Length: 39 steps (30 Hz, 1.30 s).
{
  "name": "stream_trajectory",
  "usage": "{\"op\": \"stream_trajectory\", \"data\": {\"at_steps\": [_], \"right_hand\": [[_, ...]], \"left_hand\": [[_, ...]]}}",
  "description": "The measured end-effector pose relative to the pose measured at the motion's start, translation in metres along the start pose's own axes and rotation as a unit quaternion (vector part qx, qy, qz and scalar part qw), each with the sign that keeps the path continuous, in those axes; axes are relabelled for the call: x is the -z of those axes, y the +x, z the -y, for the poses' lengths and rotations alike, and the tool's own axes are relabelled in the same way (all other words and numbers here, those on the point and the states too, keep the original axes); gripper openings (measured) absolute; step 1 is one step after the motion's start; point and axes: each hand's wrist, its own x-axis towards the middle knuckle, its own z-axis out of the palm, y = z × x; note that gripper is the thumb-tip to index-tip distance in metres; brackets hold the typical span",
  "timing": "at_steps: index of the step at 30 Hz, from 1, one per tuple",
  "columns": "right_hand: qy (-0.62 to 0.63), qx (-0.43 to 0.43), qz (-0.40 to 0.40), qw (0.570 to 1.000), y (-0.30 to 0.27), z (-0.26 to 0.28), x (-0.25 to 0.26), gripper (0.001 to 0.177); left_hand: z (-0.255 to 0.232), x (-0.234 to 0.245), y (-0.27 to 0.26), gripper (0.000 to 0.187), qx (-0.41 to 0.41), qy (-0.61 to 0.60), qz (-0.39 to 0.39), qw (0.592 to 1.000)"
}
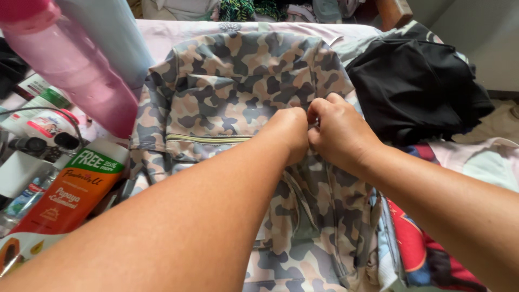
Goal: The person unzips a camouflage backpack on a bed and places items into it one at a time, including a tube, small bottles, a coiled cable with a charger, and a lipstick, then zips the front pocket closed. They then open a gray zippered pouch and place a pink water bottle into it.
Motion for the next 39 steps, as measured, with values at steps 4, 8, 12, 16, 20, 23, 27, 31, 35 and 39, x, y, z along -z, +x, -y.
{"op": "stream_trajectory", "data": {"at_steps": [4,8,12,16,20,23,27,31,35,39], "right_hand": [[0.008,0.023,0.025,0.999,-0.005,-0.004,0.004,0.030],[0.024,0.020,0.048,0.998,-0.013,-0.006,0.007,0.042],[0.013,0.039,0.026,0.999,-0.017,-0.005,0.005,0.039],[0.006,0.019,0.040,0.999,-0.014,-0.003,0.006,0.035],[0.018,0.004,0.046,0.999,-0.012,-0.004,0.007,0.031],[0.018,0.022,0.035,0.999,-0.011,-0.006,0.006,0.027],[0.014,0.019,0.031,0.999,-0.010,-0.007,0.003,0.024],[0.008,0.016,0.031,0.999,-0.012,-0.006,0.001,0.022],[-0.005,0.011,0.035,0.999,-0.012,-0.004,0.002,0.021],[-0.007,-0.006,0.041,0.999,-0.012,-0.002,0.002,0.020]], "left_hand": [[0.002,0.002,0.005,0.040,0.031,0.005,0.017,0.999],[0.007,0.009,0.008,0.034,0.033,0.028,0.050,0.998],[0.008,0.009,0.003,0.034,0.043,-0.019,0.024,0.999],[0.002,0.012,-0.001,0.035,0.088,0.005,0.043,0.995],[-0.005,0.020,-0.007,0.029,0.110,0.048,0.067,0.991],[-0.010,0.026,-0.013,0.029,0.123,0.060,0.073,0.988],[-0.012,0.034,-0.024,0.032,0.157,0.041,0.058,0.985],[-0.012,0.040,-0.036,0.033,0.171,0.053,0.052,0.983],[-0.009,0.047,-0.044,0.033,0.186,0.055,0.064,0.979],[-0.005,0.051,-0.043,0.034,0.203,0.058,0.072,0.975]]}}
